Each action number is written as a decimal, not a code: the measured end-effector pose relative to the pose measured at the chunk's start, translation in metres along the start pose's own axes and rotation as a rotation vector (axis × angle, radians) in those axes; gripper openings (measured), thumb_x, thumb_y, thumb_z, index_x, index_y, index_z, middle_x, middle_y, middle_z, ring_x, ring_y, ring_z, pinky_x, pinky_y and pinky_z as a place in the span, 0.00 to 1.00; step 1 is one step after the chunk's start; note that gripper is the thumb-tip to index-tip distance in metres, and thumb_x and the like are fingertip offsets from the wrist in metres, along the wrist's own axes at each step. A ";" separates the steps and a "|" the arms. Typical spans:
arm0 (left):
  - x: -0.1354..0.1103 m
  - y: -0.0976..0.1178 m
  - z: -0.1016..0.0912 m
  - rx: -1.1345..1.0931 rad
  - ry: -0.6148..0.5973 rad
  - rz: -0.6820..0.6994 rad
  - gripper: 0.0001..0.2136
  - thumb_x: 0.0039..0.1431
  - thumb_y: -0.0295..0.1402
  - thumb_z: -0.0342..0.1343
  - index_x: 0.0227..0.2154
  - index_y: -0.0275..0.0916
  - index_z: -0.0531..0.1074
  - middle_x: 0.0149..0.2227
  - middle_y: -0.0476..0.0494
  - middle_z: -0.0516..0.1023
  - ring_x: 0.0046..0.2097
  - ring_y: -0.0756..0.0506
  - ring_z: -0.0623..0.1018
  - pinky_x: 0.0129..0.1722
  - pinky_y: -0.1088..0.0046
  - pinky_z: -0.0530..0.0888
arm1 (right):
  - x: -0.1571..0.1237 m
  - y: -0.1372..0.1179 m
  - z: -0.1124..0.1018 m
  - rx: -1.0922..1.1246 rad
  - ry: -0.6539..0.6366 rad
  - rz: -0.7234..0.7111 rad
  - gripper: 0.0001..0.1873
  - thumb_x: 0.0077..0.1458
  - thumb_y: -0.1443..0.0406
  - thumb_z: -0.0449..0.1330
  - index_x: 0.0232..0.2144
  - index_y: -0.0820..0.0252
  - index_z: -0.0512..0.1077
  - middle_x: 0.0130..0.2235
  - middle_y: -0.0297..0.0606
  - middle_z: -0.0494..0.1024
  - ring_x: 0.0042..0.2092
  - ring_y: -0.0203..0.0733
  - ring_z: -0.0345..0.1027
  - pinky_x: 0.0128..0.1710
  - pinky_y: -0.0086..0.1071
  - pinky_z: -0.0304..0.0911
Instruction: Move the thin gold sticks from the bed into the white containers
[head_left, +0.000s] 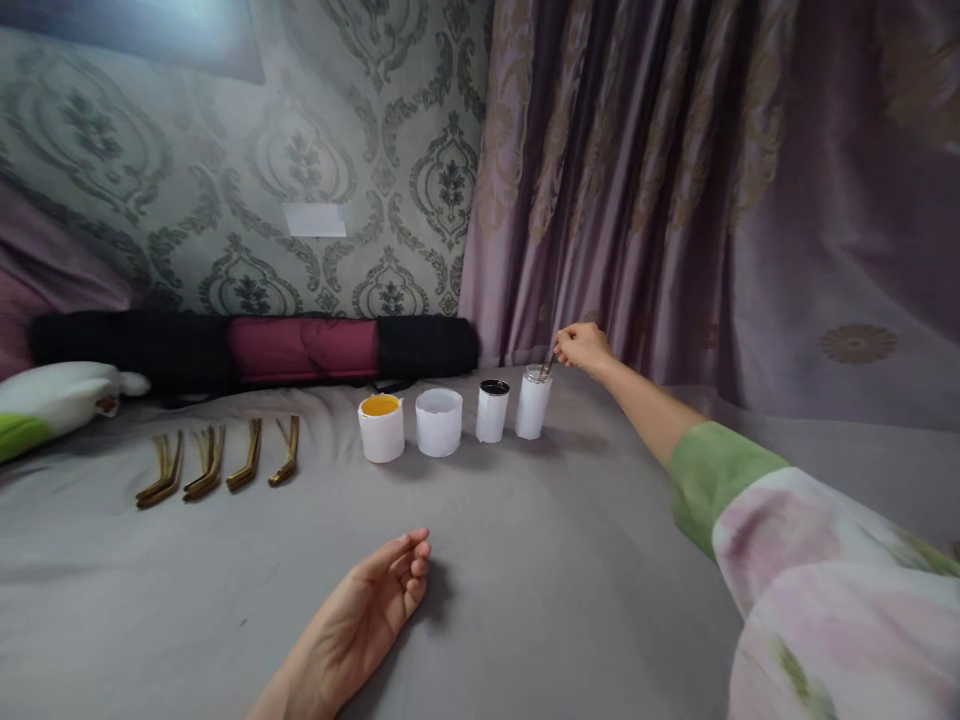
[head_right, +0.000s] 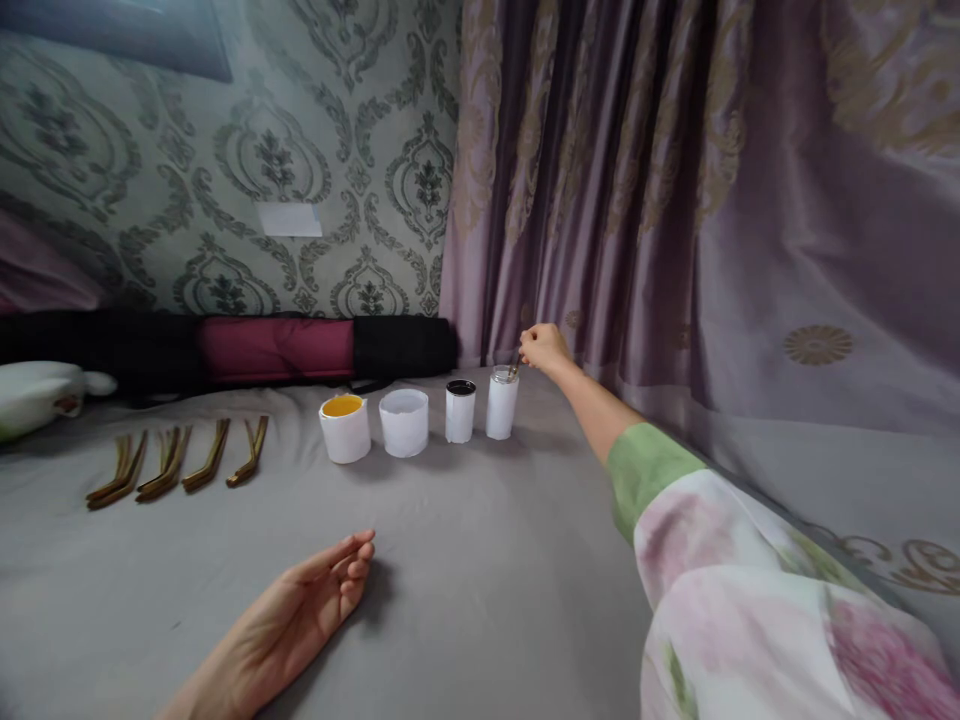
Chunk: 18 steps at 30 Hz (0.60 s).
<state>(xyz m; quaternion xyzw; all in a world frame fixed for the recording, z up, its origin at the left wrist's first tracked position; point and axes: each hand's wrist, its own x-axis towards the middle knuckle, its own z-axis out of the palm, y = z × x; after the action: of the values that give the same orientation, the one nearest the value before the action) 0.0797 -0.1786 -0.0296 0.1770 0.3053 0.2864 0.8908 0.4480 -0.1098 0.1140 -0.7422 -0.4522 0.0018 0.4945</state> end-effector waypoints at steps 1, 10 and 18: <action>0.000 0.000 0.000 -0.002 -0.001 0.002 0.08 0.51 0.22 0.50 0.35 0.30 0.67 0.31 0.43 0.70 0.27 0.56 0.70 0.26 0.81 0.71 | 0.000 0.002 0.002 0.004 -0.007 0.004 0.06 0.45 0.67 0.57 0.20 0.64 0.69 0.17 0.35 0.72 0.14 0.27 0.60 0.13 0.21 0.56; 0.001 -0.001 -0.002 -0.007 -0.004 0.007 0.09 0.49 0.22 0.52 0.35 0.28 0.67 0.31 0.42 0.69 0.28 0.55 0.70 0.27 0.80 0.71 | -0.007 0.011 0.013 0.037 -0.074 0.045 0.06 0.43 0.67 0.60 0.18 0.64 0.69 0.15 0.35 0.71 0.14 0.27 0.60 0.12 0.20 0.55; 0.004 0.000 -0.003 -0.012 -0.007 0.000 0.08 0.50 0.22 0.51 0.35 0.29 0.67 0.32 0.42 0.69 0.28 0.55 0.70 0.26 0.81 0.71 | -0.008 0.014 0.018 -0.010 -0.133 0.080 0.05 0.44 0.68 0.58 0.20 0.66 0.70 0.21 0.39 0.74 0.16 0.29 0.62 0.12 0.22 0.57</action>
<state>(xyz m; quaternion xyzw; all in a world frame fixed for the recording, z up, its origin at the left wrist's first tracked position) 0.0802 -0.1759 -0.0332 0.1726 0.3005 0.2877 0.8928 0.4447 -0.1036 0.0907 -0.7604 -0.4541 0.0684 0.4593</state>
